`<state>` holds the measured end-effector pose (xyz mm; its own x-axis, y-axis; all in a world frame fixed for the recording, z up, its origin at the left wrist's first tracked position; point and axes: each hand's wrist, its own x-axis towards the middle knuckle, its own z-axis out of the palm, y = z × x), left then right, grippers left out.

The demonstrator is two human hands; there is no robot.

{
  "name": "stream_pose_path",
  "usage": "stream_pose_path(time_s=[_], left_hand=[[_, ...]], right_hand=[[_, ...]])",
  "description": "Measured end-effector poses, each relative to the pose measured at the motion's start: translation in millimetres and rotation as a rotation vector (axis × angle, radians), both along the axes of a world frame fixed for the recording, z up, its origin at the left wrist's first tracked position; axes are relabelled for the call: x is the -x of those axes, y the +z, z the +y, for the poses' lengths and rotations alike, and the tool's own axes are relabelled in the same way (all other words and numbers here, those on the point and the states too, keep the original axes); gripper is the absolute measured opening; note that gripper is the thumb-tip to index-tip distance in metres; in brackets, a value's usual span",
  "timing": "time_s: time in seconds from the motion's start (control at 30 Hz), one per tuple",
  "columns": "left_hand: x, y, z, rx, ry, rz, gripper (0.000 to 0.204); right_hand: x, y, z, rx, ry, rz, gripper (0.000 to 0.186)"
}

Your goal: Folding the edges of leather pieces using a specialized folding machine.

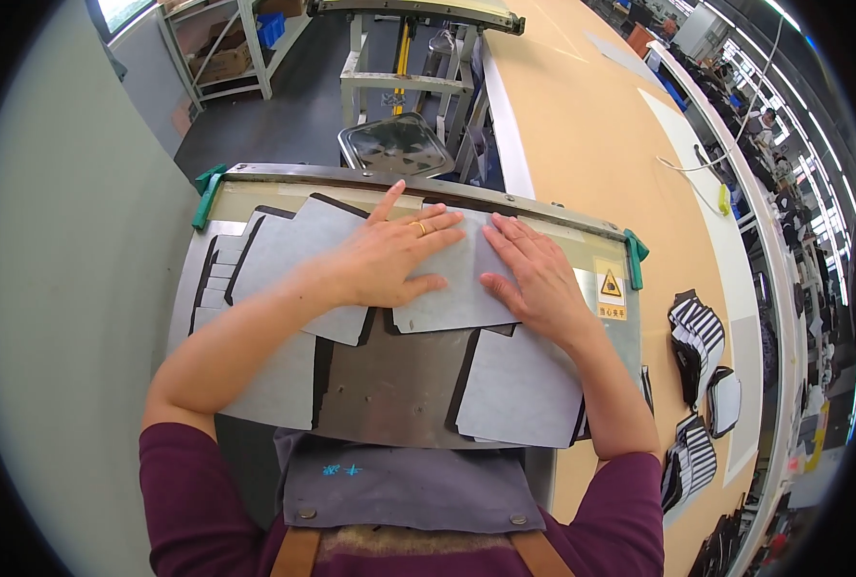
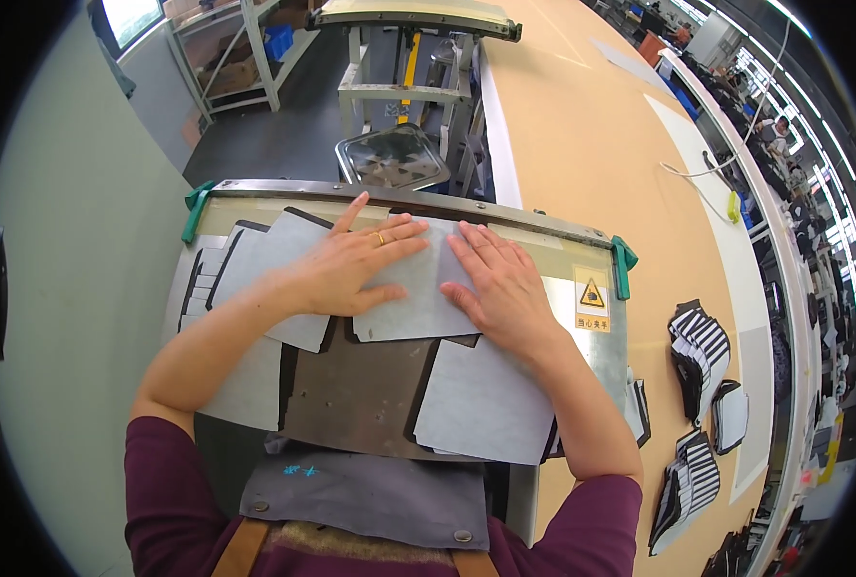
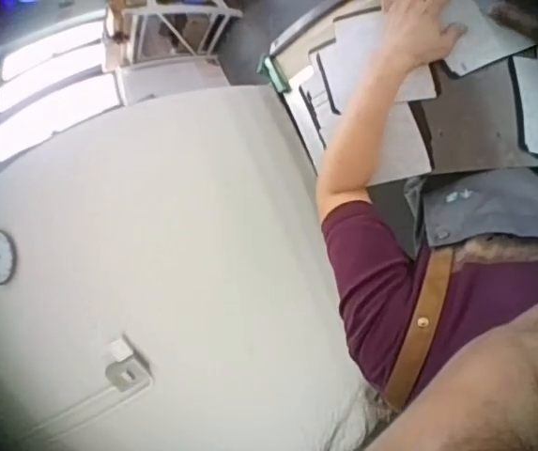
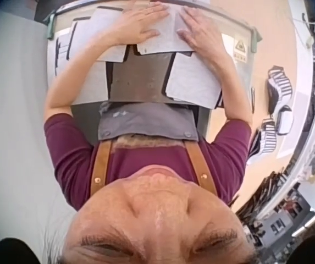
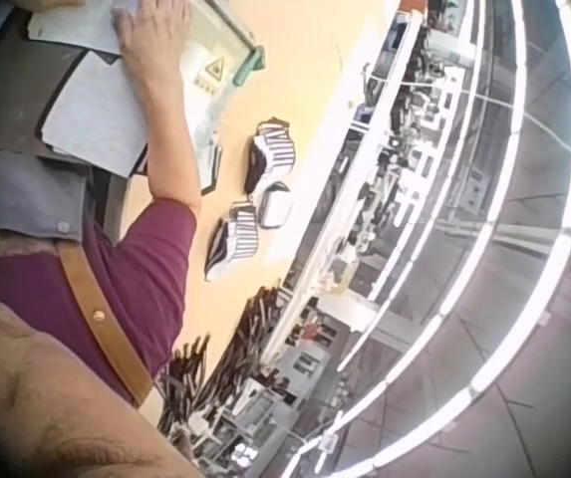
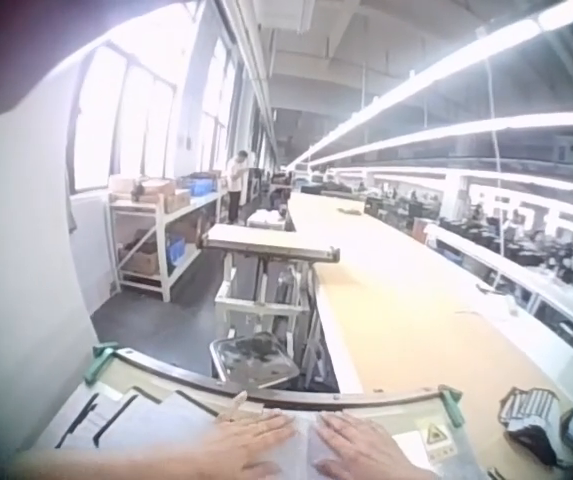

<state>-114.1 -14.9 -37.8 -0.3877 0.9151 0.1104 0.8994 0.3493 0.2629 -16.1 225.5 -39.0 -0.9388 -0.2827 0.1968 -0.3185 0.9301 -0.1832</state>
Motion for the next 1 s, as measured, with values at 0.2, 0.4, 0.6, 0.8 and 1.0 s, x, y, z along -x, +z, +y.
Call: stream_pose_path(time_s=[0.2, 0.4, 0.6, 0.8, 1.0], left_hand=[[-11, -18, 0, 0.017, 0.171, 0.131, 0.062], [-3, -14, 4, -0.046, 0.166, 0.159, 0.064], [-11, -14, 7, -0.087, 0.192, 0.264, 0.059], [-19, -12, 7, -0.119, 0.220, 0.185, 0.055], [-21, -14, 1, -0.219, 0.253, 0.219, 0.054]], right_hand=[[-3, -7, -9, -0.002, -0.031, 0.012, 0.062], [-1, -10, -10, -0.062, -0.104, 0.007, 0.066], [-2, -7, -12, -0.040, -0.098, 0.034, 0.065], [-3, -6, -12, -0.110, -0.084, 0.086, 0.065], [-3, -4, -18, -0.126, -0.084, 0.082, 0.066]])
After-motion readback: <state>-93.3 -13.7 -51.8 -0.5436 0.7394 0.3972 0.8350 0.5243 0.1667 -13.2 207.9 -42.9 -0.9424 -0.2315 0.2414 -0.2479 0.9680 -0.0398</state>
